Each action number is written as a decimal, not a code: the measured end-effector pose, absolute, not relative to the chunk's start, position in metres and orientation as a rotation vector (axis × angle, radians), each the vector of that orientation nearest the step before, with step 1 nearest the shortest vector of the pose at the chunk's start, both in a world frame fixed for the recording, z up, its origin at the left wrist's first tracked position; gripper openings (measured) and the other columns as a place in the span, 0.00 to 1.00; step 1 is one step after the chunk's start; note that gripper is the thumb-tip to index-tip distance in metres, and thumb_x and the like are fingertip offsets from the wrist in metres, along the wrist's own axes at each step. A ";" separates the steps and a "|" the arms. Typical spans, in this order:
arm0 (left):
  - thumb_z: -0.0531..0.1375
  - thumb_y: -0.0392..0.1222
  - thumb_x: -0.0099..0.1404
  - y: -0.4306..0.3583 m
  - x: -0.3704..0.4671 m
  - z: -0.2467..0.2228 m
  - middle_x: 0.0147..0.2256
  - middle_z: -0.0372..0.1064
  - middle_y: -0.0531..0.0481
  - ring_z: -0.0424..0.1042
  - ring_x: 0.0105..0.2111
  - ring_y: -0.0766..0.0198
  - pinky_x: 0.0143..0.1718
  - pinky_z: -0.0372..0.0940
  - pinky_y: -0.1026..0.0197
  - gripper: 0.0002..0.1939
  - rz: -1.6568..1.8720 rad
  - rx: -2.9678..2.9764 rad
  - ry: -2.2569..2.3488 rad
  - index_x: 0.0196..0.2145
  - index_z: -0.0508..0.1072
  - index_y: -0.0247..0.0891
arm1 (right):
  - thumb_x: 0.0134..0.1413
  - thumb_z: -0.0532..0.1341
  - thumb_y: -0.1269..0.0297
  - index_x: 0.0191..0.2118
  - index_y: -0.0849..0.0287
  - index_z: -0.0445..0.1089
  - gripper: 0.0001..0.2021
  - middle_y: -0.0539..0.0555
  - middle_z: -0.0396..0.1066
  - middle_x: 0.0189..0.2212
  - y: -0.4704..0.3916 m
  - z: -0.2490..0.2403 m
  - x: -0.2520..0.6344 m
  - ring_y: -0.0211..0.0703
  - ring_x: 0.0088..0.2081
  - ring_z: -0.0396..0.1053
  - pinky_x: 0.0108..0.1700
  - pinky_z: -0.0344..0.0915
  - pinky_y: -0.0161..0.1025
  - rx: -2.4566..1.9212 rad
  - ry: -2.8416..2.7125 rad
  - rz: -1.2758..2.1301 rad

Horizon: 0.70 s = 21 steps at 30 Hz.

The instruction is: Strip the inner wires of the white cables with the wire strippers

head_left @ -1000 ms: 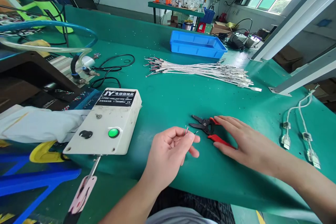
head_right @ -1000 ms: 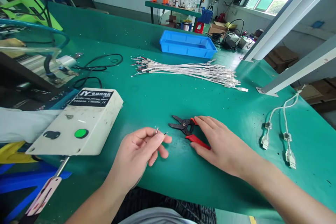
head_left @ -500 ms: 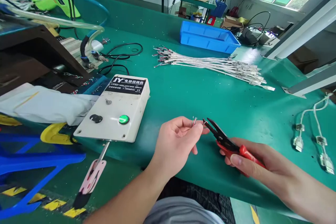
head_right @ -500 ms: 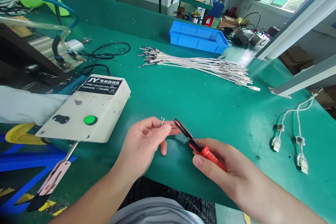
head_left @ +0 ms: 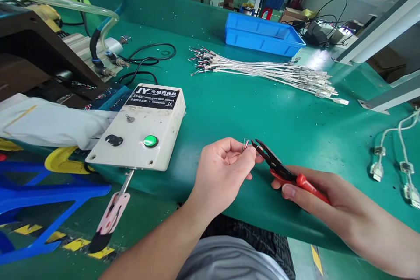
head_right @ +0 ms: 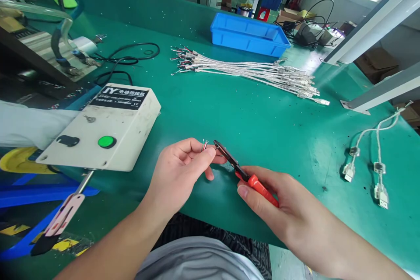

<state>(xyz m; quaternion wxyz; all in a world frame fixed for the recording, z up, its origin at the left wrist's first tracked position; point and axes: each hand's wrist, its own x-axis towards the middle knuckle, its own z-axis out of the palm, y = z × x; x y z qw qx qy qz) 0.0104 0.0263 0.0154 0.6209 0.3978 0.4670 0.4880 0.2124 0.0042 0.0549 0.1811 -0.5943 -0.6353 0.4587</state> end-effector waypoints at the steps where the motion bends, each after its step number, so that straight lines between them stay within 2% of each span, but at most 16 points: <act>1: 0.62 0.44 0.64 0.026 0.011 0.015 0.27 0.76 0.50 0.71 0.23 0.71 0.27 0.68 0.70 0.13 1.122 0.914 1.074 0.24 0.70 0.34 | 0.50 0.67 0.59 0.34 0.53 0.76 0.06 0.54 0.71 0.26 0.004 0.054 0.212 0.56 0.36 0.72 0.18 0.61 0.35 -1.697 -1.820 1.308; 6: 0.63 0.44 0.63 0.026 0.011 0.014 0.27 0.76 0.51 0.69 0.21 0.73 0.25 0.67 0.72 0.13 1.130 0.905 1.073 0.24 0.70 0.35 | 0.54 0.64 0.56 0.36 0.53 0.75 0.08 0.54 0.72 0.29 0.004 0.054 0.209 0.56 0.38 0.72 0.23 0.65 0.35 -1.723 -1.865 1.366; 13: 0.62 0.44 0.63 0.027 0.011 0.014 0.27 0.76 0.51 0.70 0.22 0.71 0.25 0.67 0.70 0.13 1.124 0.924 1.106 0.25 0.71 0.35 | 0.56 0.63 0.56 0.39 0.55 0.74 0.10 0.54 0.74 0.36 0.004 0.054 0.207 0.50 0.34 0.71 0.25 0.65 0.34 -1.729 -1.871 1.406; 21: 0.62 0.43 0.63 0.027 0.012 0.015 0.27 0.76 0.51 0.69 0.20 0.73 0.23 0.66 0.72 0.12 1.128 0.917 1.102 0.24 0.71 0.35 | 0.56 0.63 0.54 0.37 0.57 0.73 0.11 0.54 0.72 0.30 0.003 0.050 0.206 0.41 0.25 0.65 0.20 0.58 0.33 -1.737 -1.914 1.333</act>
